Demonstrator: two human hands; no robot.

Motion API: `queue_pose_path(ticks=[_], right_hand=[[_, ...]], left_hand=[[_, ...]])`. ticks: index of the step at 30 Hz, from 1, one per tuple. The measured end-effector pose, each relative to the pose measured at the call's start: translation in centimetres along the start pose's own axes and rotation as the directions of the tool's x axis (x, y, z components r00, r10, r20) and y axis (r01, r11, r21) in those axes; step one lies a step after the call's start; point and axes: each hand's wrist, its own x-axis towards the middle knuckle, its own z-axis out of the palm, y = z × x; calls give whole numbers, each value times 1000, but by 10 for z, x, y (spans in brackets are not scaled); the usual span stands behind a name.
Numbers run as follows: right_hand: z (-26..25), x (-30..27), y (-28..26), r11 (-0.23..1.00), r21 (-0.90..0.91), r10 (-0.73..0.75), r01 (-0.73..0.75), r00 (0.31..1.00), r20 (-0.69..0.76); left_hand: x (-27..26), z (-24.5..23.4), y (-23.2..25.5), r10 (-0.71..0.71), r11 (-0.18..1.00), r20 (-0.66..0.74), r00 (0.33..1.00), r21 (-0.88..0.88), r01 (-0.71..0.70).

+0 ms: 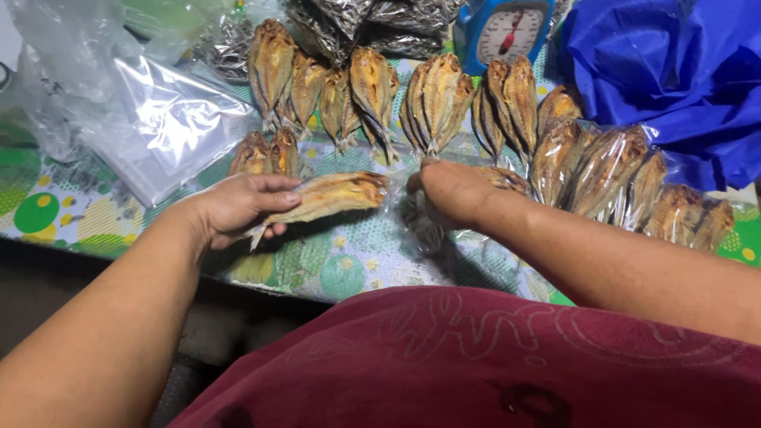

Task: The person places dried fish into clear plastic bags on a table, ties the bags shut, and sets them aside. The person repeats this process with multiple dried fish from a pile on the table.

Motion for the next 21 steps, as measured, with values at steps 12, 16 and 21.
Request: queue_pose_path(ticks=[12,16,21], right_hand=[[-8,-22,-14,981,81,183,-178,981,-58],[18,2,20,976,219,47,-3,980,-195],[9,25,29,944,328,24,18,992,-124]], left_hand=[[19,-8,10,-60,996,84,995,71,54],[6,-31,2,9,997,83,997,-80,-3],[3,-17,7,-71,993,-208,976,76,89]])
